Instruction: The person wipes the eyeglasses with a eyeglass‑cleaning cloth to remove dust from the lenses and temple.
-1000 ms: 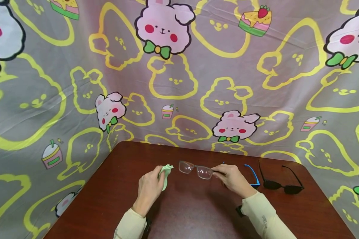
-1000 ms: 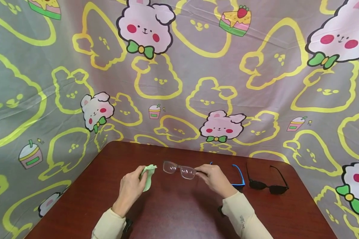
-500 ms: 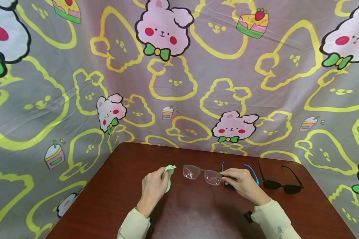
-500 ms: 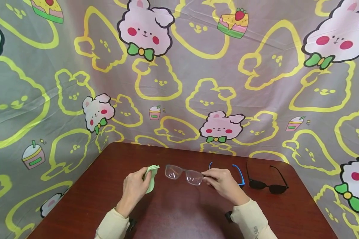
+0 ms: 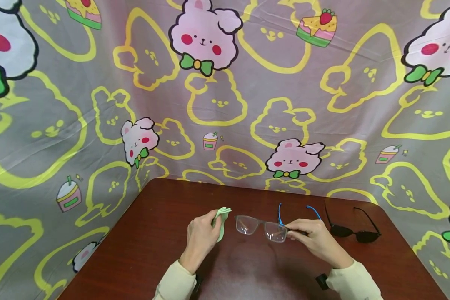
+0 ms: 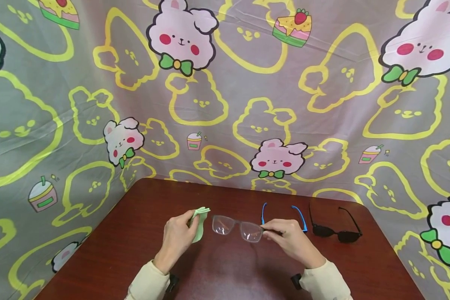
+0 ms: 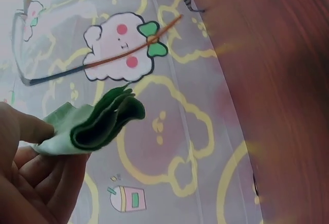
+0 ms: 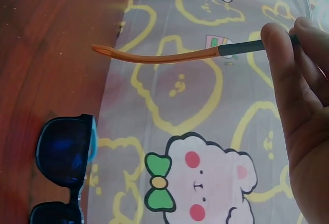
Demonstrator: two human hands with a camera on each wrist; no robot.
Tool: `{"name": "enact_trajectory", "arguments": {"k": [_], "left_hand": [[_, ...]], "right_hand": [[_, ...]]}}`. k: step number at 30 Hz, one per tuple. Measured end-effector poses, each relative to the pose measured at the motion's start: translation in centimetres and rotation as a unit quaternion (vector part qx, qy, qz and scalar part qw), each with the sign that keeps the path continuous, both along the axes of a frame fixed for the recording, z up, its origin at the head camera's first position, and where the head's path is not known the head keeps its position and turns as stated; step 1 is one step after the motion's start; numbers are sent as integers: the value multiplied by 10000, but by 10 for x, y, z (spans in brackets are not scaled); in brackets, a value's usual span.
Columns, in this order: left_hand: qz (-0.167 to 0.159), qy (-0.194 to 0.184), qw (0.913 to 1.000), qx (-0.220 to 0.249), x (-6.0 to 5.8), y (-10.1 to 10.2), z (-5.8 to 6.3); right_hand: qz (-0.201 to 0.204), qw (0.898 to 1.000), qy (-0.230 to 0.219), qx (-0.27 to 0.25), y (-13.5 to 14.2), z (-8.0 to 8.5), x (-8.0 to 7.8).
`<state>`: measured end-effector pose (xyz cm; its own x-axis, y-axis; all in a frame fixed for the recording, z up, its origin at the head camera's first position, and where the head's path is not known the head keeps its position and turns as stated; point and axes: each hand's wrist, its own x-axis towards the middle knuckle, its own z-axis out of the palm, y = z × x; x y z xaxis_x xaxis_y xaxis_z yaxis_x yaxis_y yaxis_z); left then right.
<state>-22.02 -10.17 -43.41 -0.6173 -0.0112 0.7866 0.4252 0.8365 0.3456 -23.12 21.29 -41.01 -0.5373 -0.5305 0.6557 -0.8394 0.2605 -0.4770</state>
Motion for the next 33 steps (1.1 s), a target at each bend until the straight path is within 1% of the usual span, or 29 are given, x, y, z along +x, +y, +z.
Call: {"name": "enact_trajectory", "arguments": {"k": [1, 3, 6, 10, 13, 17, 21, 26, 29, 33], "left_hand": [[-90, 22, 10000, -7, 0, 2, 0], [-273, 69, 9996, 5, 1, 5, 0], [-518, 146, 9985, 50, 2, 11, -1], [-729, 170, 9971, 162, 2, 17, -3], [-948, 139, 9952, 223, 4, 20, -5], [-1207, 153, 9924, 194, 5, 23, -6], [-1330, 235, 9908, 30, 6, 25, -7], [-1499, 490, 9872, -230, 6, 27, -7], [-1620, 770, 9829, -430, 5, 28, -7], [-1742, 1107, 9764, -638, 3, 28, -7]], "right_hand": [[6, 10000, -10, 2, 1, -2, 0], [39, 10000, -54, -25, 5, -11, -5], [31, 9999, -114, -104, 6, -16, -6], [31, 9994, -285, -217, 4, -18, -5], [-55, 9988, -407, -263, 0, -14, 0], [-176, 9982, -464, -323, -7, -2, 10], [-231, 9982, -430, -338, -10, 7, 17], [-137, 9978, -523, -372, -8, 7, 17], [-95, 9969, -652, -423, -8, 6, 17], [-66, 9961, -710, -511, -7, 6, 16]]}}
